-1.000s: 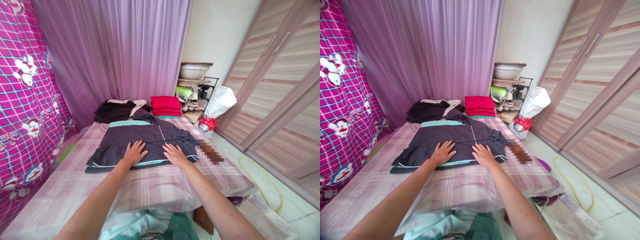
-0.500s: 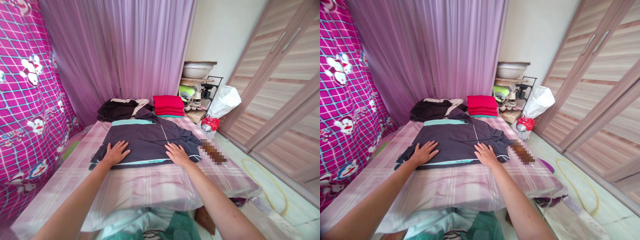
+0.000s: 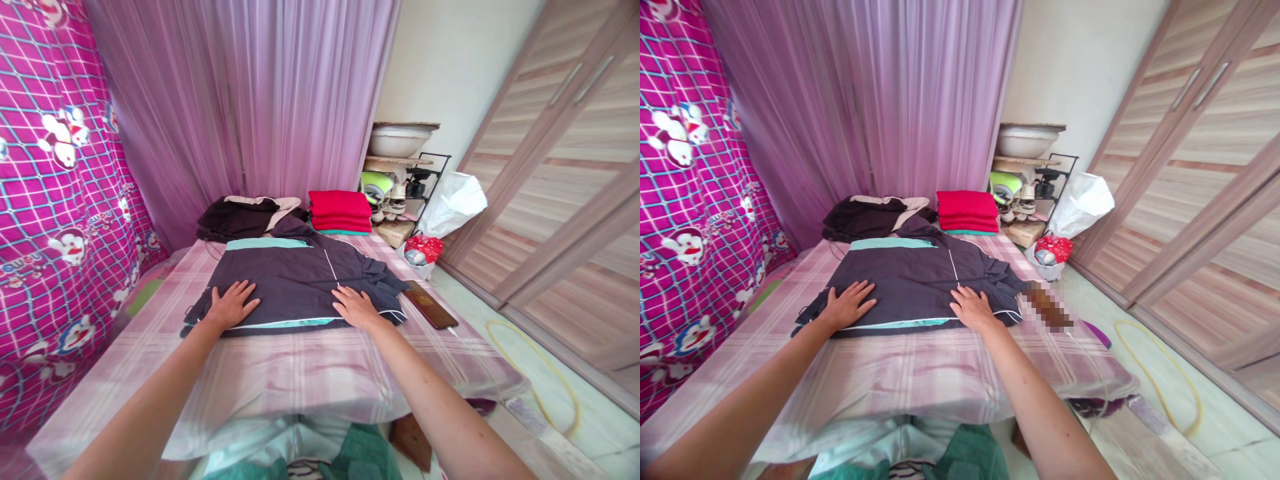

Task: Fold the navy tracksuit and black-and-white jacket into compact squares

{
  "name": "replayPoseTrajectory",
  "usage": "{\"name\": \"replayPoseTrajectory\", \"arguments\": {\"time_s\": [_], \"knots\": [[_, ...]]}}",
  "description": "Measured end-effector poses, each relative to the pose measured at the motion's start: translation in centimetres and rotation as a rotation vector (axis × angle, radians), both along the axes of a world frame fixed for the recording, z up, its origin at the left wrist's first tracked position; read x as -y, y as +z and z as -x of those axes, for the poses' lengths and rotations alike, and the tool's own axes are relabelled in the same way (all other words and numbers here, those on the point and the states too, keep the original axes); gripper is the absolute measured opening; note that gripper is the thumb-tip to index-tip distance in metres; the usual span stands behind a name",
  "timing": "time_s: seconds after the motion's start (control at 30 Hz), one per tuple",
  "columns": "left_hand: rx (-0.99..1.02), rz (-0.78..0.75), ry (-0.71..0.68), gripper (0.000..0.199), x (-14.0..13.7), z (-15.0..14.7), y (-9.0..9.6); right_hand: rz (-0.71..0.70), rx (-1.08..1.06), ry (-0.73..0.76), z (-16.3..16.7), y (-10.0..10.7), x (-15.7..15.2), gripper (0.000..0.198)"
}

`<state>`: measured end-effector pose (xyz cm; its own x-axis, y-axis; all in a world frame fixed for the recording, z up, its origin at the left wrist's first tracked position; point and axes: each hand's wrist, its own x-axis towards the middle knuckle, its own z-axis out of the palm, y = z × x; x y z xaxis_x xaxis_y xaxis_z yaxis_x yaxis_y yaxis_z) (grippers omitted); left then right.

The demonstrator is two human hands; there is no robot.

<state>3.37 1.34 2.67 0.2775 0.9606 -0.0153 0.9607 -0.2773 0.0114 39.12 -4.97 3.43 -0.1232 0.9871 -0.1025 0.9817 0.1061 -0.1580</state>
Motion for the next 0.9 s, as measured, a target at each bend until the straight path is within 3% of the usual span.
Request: {"name": "replayPoseTrajectory", "arguments": {"time_s": [0.23,0.4,0.53,0.9], "knots": [[-0.006,-0.036,-0.036,0.063,-0.2,0.2,-0.5,-0.159,-0.055,0.038,5.3,1.8,-1.4,0.059],[0.005,-0.043,-0.028,0.063,-0.1,0.2,-0.6,-0.1,-0.093,0.163,8.7,1.2,-2.6,0.059],[0.006,-0.039,-0.016,0.062,0.0,0.1,-0.5,0.014,-0.106,0.153,8.8,0.3,-3.0,0.06],[0.02,-0.038,-0.015,0.061,0.0,0.1,-0.5,-0.01,-0.082,0.131,5.8,-0.1,-1.6,0.06]]}}
